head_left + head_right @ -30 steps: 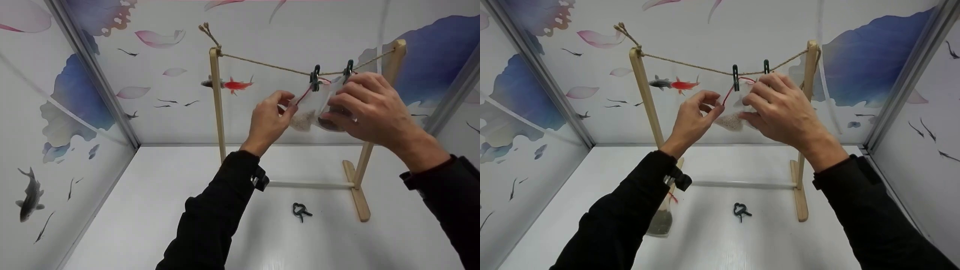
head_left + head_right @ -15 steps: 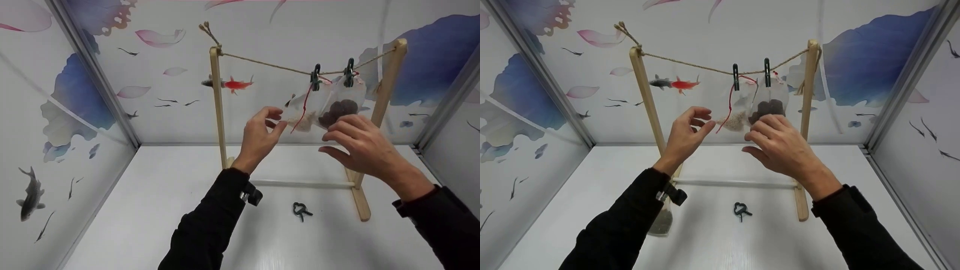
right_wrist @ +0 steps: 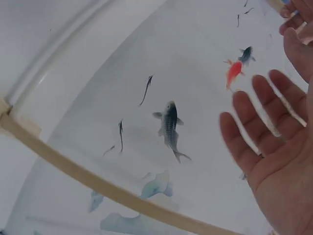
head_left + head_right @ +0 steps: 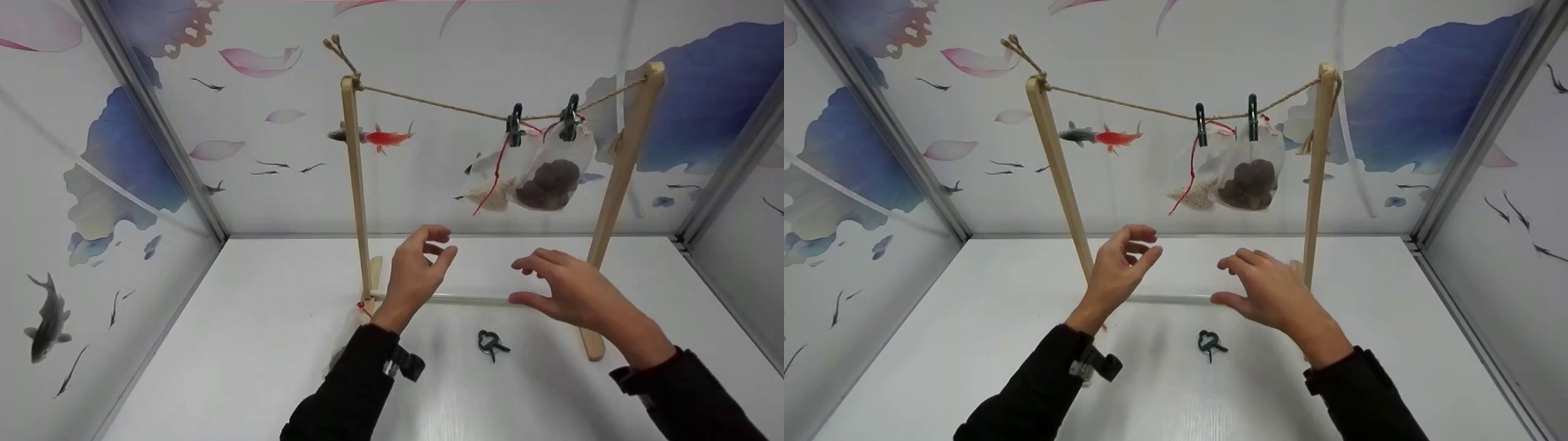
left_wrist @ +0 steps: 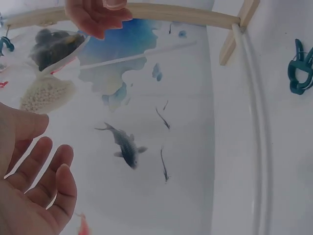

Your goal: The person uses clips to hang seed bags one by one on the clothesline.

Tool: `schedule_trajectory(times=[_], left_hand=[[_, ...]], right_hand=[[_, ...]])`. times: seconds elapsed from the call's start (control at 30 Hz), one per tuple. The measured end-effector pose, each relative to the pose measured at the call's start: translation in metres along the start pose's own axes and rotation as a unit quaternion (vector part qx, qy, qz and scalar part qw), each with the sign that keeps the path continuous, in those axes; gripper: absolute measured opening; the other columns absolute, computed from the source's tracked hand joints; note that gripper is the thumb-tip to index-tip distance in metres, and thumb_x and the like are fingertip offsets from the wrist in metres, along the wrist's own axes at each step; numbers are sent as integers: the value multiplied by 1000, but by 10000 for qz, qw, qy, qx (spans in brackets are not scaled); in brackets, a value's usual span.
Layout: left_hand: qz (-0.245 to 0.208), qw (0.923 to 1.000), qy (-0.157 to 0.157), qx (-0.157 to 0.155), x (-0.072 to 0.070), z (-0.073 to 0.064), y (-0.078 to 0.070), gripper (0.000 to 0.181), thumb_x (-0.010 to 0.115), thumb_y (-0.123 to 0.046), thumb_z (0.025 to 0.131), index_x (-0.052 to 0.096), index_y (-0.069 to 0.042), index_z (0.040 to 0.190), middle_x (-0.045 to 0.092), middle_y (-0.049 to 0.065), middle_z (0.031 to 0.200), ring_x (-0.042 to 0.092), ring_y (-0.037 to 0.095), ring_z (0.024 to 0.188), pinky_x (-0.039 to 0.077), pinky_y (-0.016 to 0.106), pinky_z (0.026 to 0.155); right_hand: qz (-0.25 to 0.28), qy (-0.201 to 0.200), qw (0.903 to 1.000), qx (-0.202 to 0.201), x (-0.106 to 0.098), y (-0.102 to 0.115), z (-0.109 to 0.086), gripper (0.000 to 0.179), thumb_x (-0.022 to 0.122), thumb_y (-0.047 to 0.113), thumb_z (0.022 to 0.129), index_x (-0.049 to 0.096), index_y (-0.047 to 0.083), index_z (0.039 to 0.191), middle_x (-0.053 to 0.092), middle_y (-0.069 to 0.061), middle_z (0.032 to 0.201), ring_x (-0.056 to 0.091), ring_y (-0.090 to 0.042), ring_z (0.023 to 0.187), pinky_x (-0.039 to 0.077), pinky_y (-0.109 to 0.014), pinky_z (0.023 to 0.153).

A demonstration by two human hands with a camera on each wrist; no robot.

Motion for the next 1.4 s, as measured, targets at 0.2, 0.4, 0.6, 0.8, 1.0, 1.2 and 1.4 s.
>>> schedule_trajectory(times=[0.2,0.4,0.6,0.8,1.0,1.2,1.4], left_hand=[[344,9944,949,-313,25,-38,36,34,71,-14,96,64,-11,129,65,3,125,66,20,107,54,37,87],[757,9775,1945,-319,52,-77,60,41,68,-16,98,59,-11,138,61,3,135,60,23,118,49,35,97],[849,9668,2383,-360,67,-106,81,36,69,-13,97,63,-11,133,62,1,132,58,20,123,47,34,100],[1384,9557,2593,-178,72,-120,88,34,69,-13,96,66,-9,130,62,8,135,56,20,128,44,35,106],[2220,9287,2962,-210,78,-128,87,39,68,-20,97,66,-16,136,57,10,144,53,27,132,45,45,104],[2316,9154,3279,-303,87,-131,87,41,67,-23,98,64,-18,138,55,8,146,51,25,134,45,47,104],[2175,9132,3428,-347,89,-130,84,40,66,-23,99,64,-17,138,57,8,145,50,23,136,42,42,108]], right_hand=[[551,811,9828,1562,43,-17,-18,63,79,53,84,67,5,122,68,-10,110,66,-28,95,57,-44,75],[884,1127,9653,2185,91,-16,-41,68,82,50,81,64,-4,120,67,-15,109,66,-29,92,55,-45,74],[1052,1300,9409,2946,126,-29,-64,73,87,48,76,65,-9,117,69,-15,104,66,-33,96,54,-48,79],[903,1515,9276,3293,147,-32,-75,72,88,51,73,68,-7,109,68,-10,95,64,-25,88,53,-44,76],[546,1619,9312,3220,153,-26,-74,68,89,51,71,68,-5,104,63,-8,93,61,-26,84,52,-46,73],[522,1721,9302,3199,155,-26,-74,62,89,48,72,69,-3,100,62,-9,93,61,-27,84,52,-47,72],[531,1790,9269,3256,155,-29,-72,48,90,38,75,69,0,96,60,-6,88,59,-24,80,50,-46,71]])
Point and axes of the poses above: each hand's wrist, its own z-axis towards the middle knuckle, its own x-axis out of the palm, y = z × x, the point moved 10 cm from there along z, towards the middle knuckle
